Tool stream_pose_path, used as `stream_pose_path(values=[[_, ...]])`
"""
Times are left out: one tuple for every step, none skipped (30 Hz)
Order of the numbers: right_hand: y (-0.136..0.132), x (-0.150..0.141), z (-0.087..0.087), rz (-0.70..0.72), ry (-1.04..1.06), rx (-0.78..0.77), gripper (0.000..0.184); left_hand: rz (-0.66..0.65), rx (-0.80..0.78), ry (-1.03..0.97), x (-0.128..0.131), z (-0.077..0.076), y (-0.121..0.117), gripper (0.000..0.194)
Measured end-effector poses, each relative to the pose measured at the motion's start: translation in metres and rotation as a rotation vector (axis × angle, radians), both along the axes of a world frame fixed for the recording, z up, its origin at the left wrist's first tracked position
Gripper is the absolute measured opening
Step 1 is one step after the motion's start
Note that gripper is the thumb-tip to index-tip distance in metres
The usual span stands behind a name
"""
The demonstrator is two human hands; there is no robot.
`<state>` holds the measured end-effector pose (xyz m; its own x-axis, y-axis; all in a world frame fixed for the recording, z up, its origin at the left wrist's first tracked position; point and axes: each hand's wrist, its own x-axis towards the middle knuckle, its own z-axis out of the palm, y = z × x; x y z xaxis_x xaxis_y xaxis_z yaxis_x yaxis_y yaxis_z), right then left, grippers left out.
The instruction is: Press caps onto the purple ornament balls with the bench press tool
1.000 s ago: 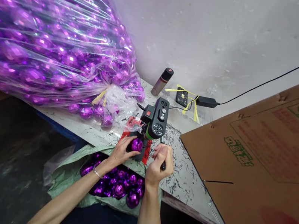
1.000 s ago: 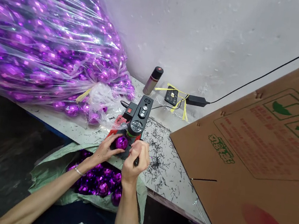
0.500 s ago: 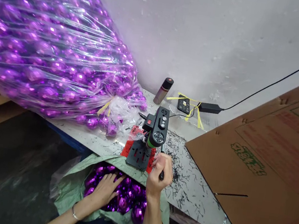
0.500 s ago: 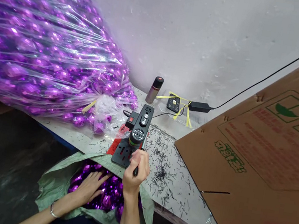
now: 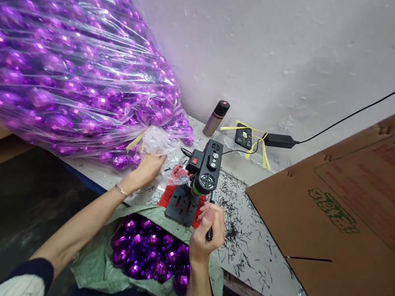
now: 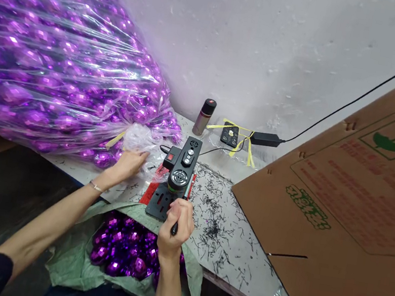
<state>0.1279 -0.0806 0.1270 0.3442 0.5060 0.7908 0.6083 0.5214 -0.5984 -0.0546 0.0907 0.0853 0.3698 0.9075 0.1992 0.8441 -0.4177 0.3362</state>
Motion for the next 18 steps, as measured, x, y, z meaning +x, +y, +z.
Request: stream_pose_path(values=[[0.0, 0.0, 0.0, 0.001, -0.004, 0.002, 0.032, 0.027, -0.032, 0.006, 0.0, 0.001, 0.016, 0.04], [0.0, 0.0, 0.001, 0.0, -0.008, 0.005, 0.032, 0.03, -0.071, -0.002, -0.001, 0.001, 0.027, 0.04], [0.0, 0.0, 0.001, -0.002, -0.011, 0.008, 0.032, 0.025, -0.103, -0.016, -0.002, 0.0, 0.036, 0.04], [0.0, 0.0, 0.001, -0.004, -0.013, 0.011, 0.032, 0.013, -0.127, -0.03, -0.005, -0.002, 0.041, 0.04], [0.0, 0.0, 0.001, -0.006, -0.014, 0.012, 0.032, -0.001, -0.144, -0.041, -0.007, -0.003, 0.044, 0.04], [0.0, 0.0, 0.0, -0.009, -0.015, 0.013, 0.032, -0.011, -0.153, -0.047, -0.01, -0.004, 0.045, 0.04], [0.0, 0.0, 0.0, -0.01, -0.018, 0.012, 0.032, -0.013, -0.153, -0.046, -0.013, -0.004, 0.043, 0.041], [0.0, 0.0, -0.001, -0.008, -0.023, 0.011, 0.032, -0.016, -0.156, -0.057, -0.017, -0.003, 0.04, 0.044], [0.0, 0.0, -0.002, -0.006, -0.028, 0.011, 0.032, -0.021, -0.166, -0.094, -0.019, -0.001, 0.036, 0.049], [0.0, 0.001, -0.003, -0.003, -0.031, 0.011, 0.032, -0.027, -0.19, -0.165, -0.022, 0.002, 0.029, 0.056], [0.0, 0.001, -0.003, -0.001, -0.031, 0.009, 0.031, -0.035, -0.227, -0.275, -0.024, 0.005, 0.022, 0.062], [0.0, 0.001, -0.004, -0.002, -0.028, 0.006, 0.031, -0.044, -0.278, -0.415, -0.025, 0.009, 0.012, 0.067], [0.0, 0.001, -0.004, -0.004, -0.023, 0.003, 0.031, -0.054, -0.34, -0.57, -0.025, 0.012, 0.002, 0.071], [-0.001, 0.001, -0.004, -0.007, -0.016, -0.001, 0.031, -0.062, -0.405, -0.718, -0.024, 0.013, -0.01, 0.072], [-0.001, 0.002, -0.004, -0.01, -0.009, -0.007, 0.031, -0.066, -0.468, -0.842, -0.023, 0.014, -0.023, 0.072], [-0.001, 0.002, -0.003, -0.013, -0.005, -0.011, 0.031, -0.064, -0.527, -0.951, -0.021, 0.014, -0.036, 0.071], [-0.001, 0.002, -0.002, -0.015, -0.002, -0.012, 0.031, -0.054, -0.589, -1.053, -0.017, 0.012, -0.048, 0.069], [-0.001, 0.002, -0.001, -0.016, -0.002, -0.013, 0.032, -0.037, -0.659, -1.15, -0.014, 0.009, -0.06, 0.068]])
